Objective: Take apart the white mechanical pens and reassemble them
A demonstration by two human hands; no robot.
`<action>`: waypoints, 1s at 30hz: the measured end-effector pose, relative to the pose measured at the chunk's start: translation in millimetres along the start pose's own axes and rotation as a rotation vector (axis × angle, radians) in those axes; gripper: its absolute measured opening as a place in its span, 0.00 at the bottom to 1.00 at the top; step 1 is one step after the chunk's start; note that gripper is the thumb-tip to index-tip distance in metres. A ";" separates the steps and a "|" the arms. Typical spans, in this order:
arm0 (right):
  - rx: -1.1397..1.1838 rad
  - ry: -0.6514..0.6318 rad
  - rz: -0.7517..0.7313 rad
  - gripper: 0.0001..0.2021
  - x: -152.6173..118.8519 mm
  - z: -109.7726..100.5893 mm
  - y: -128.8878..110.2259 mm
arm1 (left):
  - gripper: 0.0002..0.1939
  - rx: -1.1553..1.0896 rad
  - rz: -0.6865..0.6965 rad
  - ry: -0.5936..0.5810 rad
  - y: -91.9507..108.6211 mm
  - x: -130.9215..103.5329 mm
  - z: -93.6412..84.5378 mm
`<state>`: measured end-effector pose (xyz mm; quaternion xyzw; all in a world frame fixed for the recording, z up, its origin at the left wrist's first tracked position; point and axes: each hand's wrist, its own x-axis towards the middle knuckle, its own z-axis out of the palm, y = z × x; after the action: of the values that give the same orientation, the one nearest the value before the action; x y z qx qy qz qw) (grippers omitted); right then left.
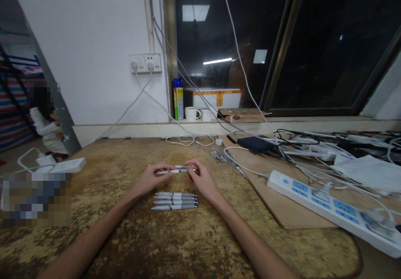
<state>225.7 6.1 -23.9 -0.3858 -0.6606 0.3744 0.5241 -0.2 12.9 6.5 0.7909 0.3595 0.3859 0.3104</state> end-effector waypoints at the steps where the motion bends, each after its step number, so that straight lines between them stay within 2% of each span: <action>1: 0.016 -0.013 0.014 0.13 -0.1 0.0 -0.2 | 0.14 0.000 0.003 -0.001 0.2 0.0 0.1; 4: 0.048 -0.026 0.032 0.16 -0.2 -0.7 -1.8 | 0.14 -0.013 -0.001 0.001 0.0 0.0 0.4; 9: 0.017 0.001 -0.009 0.13 0.8 -1.6 -1.6 | 0.14 -0.028 -0.011 0.012 0.1 -0.2 0.2; 14: 0.052 -0.029 0.030 0.15 1.0 -0.6 -1.2 | 0.14 0.005 -0.015 0.008 1.7 0.1 -0.5; 19: 0.020 0.014 -0.014 0.12 0.4 -2.7 -4.0 | 0.14 0.006 -0.012 0.018 0.8 0.2 -0.3; 26: 0.037 -0.044 0.023 0.13 0.1 -2.6 -2.9 | 0.15 -0.014 0.001 0.005 -0.2 0.2 0.3; 30: -0.008 -0.036 0.000 0.12 -1.1 -1.8 -4.6 | 0.16 -0.022 -0.009 0.015 -1.8 0.0 0.7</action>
<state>227.1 3.4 -19.9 -0.3811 -0.6715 0.3788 0.5103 -0.2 13.7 4.8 0.7828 0.3613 0.3945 0.3178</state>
